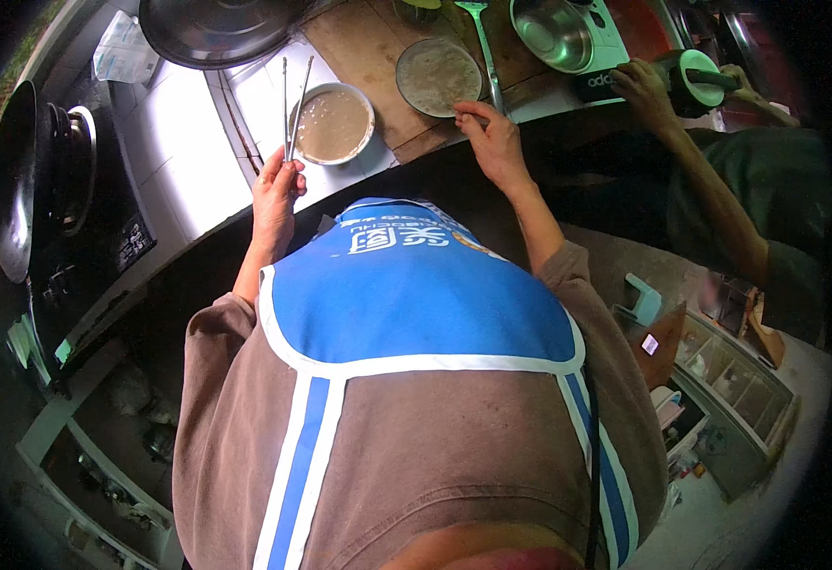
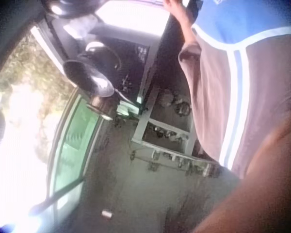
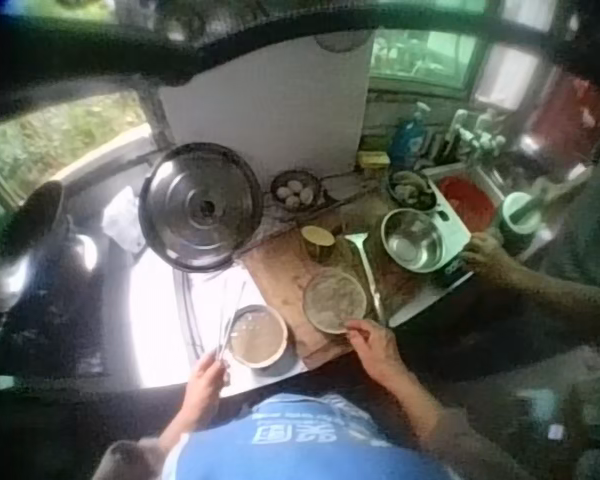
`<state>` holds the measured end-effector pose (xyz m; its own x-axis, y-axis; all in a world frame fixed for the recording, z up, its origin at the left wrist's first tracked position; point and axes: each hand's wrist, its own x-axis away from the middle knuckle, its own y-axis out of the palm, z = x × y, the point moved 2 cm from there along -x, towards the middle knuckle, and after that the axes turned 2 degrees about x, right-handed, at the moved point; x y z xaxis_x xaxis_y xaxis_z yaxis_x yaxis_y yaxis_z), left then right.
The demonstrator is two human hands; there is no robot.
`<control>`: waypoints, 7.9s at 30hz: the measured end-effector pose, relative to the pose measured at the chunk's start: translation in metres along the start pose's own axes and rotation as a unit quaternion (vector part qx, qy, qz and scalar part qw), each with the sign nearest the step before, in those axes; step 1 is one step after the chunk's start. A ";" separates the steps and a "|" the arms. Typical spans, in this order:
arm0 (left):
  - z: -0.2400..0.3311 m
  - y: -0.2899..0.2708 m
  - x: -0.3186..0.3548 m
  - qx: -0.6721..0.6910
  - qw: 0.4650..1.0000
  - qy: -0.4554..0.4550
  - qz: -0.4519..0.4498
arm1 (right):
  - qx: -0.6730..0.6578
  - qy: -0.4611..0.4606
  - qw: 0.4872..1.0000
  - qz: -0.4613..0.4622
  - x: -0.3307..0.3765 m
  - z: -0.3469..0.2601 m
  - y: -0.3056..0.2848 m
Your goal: The person stirs a light-colored liquid mixture in a metal bowl using a spoon. They hold the bowl steady with their left hand while stirring with their right hand. The person occasionally pauses to hold the bowl or adjust their grip.
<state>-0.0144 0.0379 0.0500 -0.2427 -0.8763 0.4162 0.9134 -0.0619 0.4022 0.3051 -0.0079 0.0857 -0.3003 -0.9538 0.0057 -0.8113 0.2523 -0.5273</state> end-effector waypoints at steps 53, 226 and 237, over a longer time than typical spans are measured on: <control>0.023 0.044 0.022 -0.083 0.973 -0.132 -0.168 | -0.425 0.166 0.883 0.107 0.002 0.039 -0.015; 0.032 0.001 0.051 -0.006 0.995 -0.097 -0.031 | -0.297 0.032 0.951 -0.082 0.011 -0.036 0.079; 0.032 0.014 0.046 -0.016 0.993 -0.109 -0.039 | -0.412 0.119 0.900 0.080 -0.005 0.004 -0.003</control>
<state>-0.0236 0.0122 0.1009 -0.3751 -0.7446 0.5522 0.8978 -0.1435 0.4164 0.3110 -0.0043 0.0843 -0.4656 -0.8573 0.2195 -0.8154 0.5120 0.2700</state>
